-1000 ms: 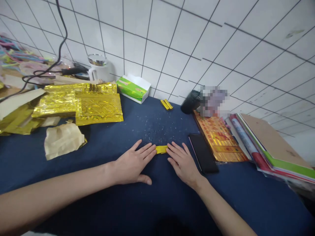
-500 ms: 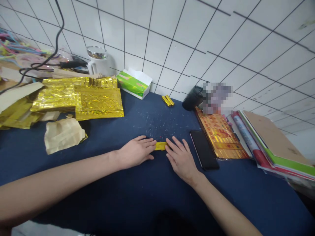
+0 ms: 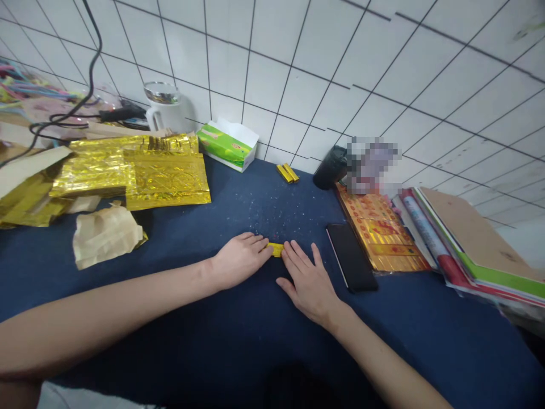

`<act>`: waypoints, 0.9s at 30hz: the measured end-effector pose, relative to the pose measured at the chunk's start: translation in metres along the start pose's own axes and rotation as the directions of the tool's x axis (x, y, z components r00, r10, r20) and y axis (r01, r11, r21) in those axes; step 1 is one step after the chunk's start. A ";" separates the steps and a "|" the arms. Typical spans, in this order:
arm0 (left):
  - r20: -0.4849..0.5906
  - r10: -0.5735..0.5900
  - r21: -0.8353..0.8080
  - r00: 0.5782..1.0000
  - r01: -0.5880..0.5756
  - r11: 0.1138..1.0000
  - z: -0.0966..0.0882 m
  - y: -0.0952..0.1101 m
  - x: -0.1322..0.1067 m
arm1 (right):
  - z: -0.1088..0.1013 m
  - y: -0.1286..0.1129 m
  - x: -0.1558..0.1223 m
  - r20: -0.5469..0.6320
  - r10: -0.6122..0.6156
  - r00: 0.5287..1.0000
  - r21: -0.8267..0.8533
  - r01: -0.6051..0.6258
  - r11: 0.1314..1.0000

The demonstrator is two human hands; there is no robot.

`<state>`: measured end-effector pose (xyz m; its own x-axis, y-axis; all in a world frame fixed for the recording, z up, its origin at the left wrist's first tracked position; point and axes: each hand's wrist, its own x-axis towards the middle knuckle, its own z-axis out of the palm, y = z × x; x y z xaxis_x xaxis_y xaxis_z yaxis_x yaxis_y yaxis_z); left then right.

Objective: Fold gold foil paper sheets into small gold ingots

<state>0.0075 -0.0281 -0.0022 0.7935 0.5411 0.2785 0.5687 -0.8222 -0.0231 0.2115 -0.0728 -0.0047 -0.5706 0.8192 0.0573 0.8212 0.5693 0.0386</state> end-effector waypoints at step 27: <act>0.164 -0.081 -0.108 0.983 0.100 0.989 0.008 0.015 -0.021 | -0.001 -0.008 -0.006 0.052 0.059 0.997 0.019 -0.060 0.998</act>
<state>0.0007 -0.0501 -0.0159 0.7693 0.6278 0.1182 0.6184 -0.7783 0.1088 0.2086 -0.0820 -0.0045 -0.5205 0.8538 0.0078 0.8538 0.5203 0.0157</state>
